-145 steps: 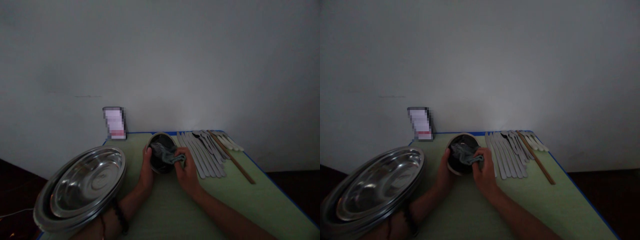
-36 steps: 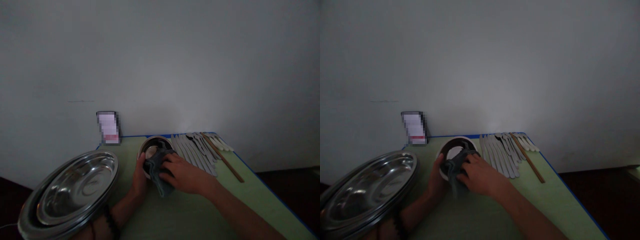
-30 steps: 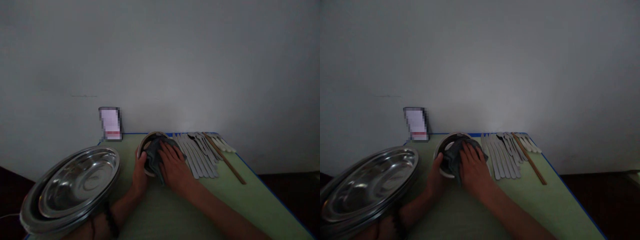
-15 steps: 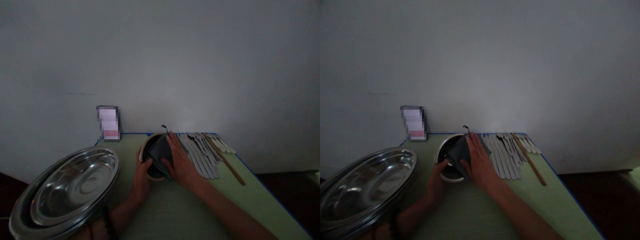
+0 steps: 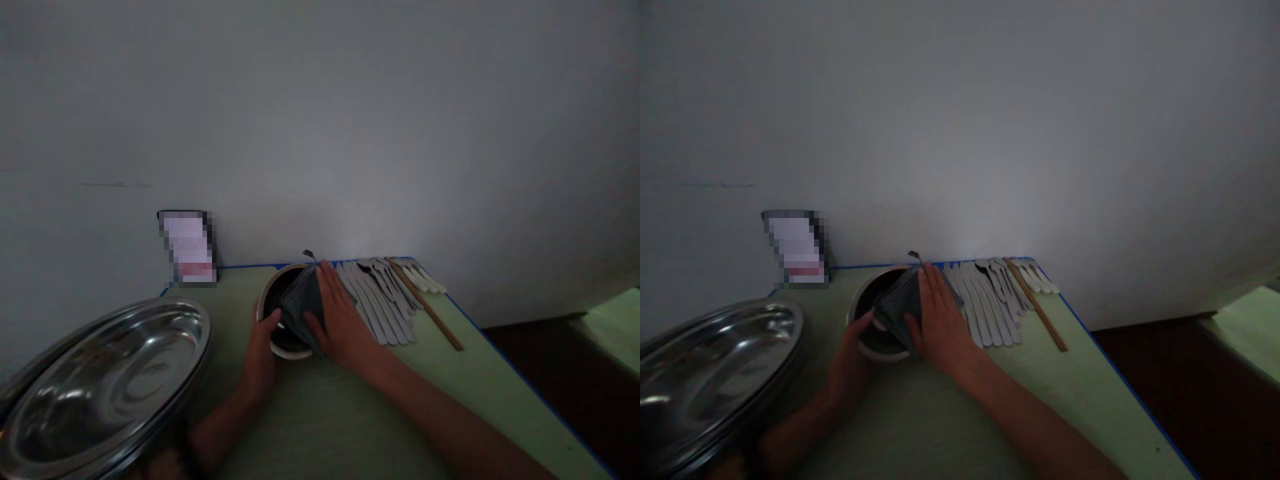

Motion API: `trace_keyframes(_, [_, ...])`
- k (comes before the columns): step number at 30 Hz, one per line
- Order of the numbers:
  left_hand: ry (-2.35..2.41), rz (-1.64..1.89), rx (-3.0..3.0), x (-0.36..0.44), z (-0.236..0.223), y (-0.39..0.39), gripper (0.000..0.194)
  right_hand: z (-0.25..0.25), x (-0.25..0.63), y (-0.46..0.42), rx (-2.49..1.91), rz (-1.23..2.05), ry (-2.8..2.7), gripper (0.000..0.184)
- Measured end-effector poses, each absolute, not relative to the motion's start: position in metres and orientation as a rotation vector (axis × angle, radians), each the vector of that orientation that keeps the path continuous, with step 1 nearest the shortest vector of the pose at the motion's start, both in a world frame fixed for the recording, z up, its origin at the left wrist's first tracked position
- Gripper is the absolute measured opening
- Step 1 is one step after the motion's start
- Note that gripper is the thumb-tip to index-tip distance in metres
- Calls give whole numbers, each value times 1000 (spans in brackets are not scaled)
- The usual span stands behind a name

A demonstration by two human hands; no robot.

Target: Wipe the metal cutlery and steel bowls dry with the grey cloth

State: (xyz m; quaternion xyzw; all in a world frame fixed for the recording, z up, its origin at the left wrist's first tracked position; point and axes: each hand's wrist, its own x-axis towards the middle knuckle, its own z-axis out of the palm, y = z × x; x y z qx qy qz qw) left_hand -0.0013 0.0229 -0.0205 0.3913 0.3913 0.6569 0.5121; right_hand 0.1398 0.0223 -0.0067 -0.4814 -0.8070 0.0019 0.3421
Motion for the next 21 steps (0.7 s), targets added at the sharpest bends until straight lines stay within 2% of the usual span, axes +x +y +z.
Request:
trace_keyframes(5, [854, 1508, 938, -5, -19, 17, 63, -8, 140, 25, -1255, 32, -2044, 74])
trace_keyframes(12, [788, 1472, 997, -7, -21, 10, 59, -7, 143, 28, -1260, 94, -1985, 81])
trace_keyframes(18, [690, 1444, 1172, -5, -19, 5, 52, 12, 156, 30, -1215, 96, -1955, 61])
trace_keyframes(21, [719, 1420, 1111, -4, -13, 3, 54, 21, 159, 28, -1179, 54, -2011, 58])
